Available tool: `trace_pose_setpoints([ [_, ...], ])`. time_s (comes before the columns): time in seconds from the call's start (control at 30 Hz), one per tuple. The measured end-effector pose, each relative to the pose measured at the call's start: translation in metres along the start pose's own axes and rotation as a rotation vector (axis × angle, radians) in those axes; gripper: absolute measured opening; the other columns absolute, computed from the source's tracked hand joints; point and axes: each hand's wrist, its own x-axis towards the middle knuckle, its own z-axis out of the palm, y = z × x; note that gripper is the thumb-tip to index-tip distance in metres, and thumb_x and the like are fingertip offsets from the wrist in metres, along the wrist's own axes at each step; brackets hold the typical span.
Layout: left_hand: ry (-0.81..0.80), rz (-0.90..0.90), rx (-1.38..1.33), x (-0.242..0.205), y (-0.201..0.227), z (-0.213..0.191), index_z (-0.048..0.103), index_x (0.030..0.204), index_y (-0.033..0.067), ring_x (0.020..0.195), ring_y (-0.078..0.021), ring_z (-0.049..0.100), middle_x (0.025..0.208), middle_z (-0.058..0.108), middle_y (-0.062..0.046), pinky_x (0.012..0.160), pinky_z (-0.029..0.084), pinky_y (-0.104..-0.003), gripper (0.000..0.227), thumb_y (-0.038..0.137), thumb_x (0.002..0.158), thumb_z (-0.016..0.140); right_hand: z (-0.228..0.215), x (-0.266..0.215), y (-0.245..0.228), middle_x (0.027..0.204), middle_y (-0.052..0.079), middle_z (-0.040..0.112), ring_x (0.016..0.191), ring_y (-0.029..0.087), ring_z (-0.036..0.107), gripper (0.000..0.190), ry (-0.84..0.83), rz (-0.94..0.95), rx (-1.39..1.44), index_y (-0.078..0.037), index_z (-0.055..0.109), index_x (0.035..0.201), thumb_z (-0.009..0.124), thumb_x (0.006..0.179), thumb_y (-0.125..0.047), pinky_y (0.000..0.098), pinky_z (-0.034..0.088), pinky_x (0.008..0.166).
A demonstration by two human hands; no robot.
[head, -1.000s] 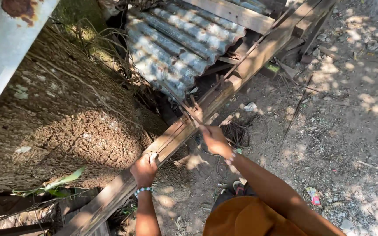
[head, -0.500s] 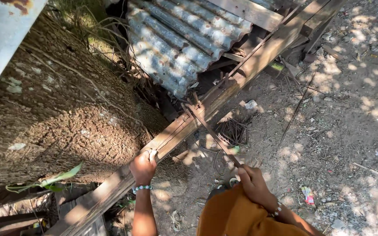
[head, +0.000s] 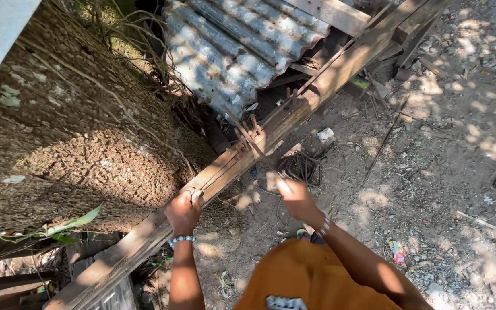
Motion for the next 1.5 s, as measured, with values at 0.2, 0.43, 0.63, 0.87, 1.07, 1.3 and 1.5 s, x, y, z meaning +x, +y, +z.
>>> trace_pose_setpoints([
  [0.2,-0.031,-0.040,0.004,0.005,-0.019,0.034,0.073,0.079,0.0188,0.086,-0.0290,0.077,0.081,0.076,-0.003,0.086,0.063,-0.043,0.028,0.044,0.084,0.062,-0.035,-0.067,0.032,0.049,0.007,0.050,0.051,0.014,0.046,0.039,-0.002,-0.067,-0.016,-0.007,0.058,0.068,0.053,0.103,-0.023,0.0324,0.046,0.053],
  [0.43,0.228,0.237,-0.219,-0.001,0.000,-0.007,0.053,0.064,0.0156,0.057,-0.0274,0.054,0.057,0.052,-0.007,0.053,0.042,-0.046,0.042,0.043,0.095,0.053,0.026,0.065,0.016,0.052,0.018,0.051,0.055,0.031,0.056,0.048,0.048,-0.073,-0.112,-0.001,0.057,0.070,0.046,0.107,-0.030,0.0392,0.045,0.059],
  [0.63,0.330,0.227,-0.166,-0.013,-0.002,0.010,0.064,0.065,0.0136,0.050,-0.0358,0.060,0.055,0.058,-0.011,0.046,0.046,-0.048,0.036,0.042,0.088,0.063,0.027,0.064,0.034,0.080,0.012,0.060,0.086,0.025,0.054,0.029,0.003,0.074,-0.046,-0.009,0.064,0.089,0.047,0.105,-0.027,0.0392,0.043,0.080],
  [0.87,0.042,0.085,-0.076,0.004,-0.002,0.009,0.067,0.060,0.0167,0.059,-0.0267,0.073,0.054,0.065,-0.001,0.052,0.058,-0.038,0.032,0.044,0.075,0.058,-0.052,-0.071,-0.012,0.043,-0.003,0.037,0.035,0.007,0.030,0.063,-0.077,-0.172,0.062,-0.018,0.049,0.054,0.036,0.113,-0.032,0.0233,0.035,0.040],
  [1.07,0.088,0.048,-0.205,0.002,-0.013,0.030,0.073,0.066,0.0197,0.060,-0.0313,0.072,0.059,0.067,-0.004,0.053,0.056,-0.037,0.034,0.052,0.068,0.062,-0.024,-0.042,0.026,0.045,0.000,0.037,0.038,0.008,0.033,0.053,0.012,-0.154,0.287,-0.005,0.060,0.068,0.042,0.113,-0.024,0.0236,0.030,0.040],
  [1.3,0.050,0.067,-0.095,-0.003,0.004,-0.002,0.071,0.066,0.0129,0.062,-0.0333,0.074,0.059,0.069,-0.004,0.059,0.060,-0.046,0.024,0.035,0.071,0.062,0.017,0.059,-0.001,0.040,0.009,0.033,0.032,0.015,0.028,0.063,0.079,0.047,0.350,-0.007,0.043,0.055,0.043,0.112,-0.035,0.0307,0.027,0.035],
  [1.5,0.142,0.035,-0.257,-0.005,0.011,-0.022,0.070,0.060,0.0111,0.055,-0.0343,0.071,0.056,0.067,-0.009,0.054,0.058,-0.038,0.023,0.031,0.072,0.069,-0.037,-0.024,0.045,0.051,-0.002,0.041,0.038,0.011,0.036,0.061,-0.098,0.235,0.775,-0.018,0.042,0.059,0.035,0.114,-0.045,0.0211,0.038,0.040],
])
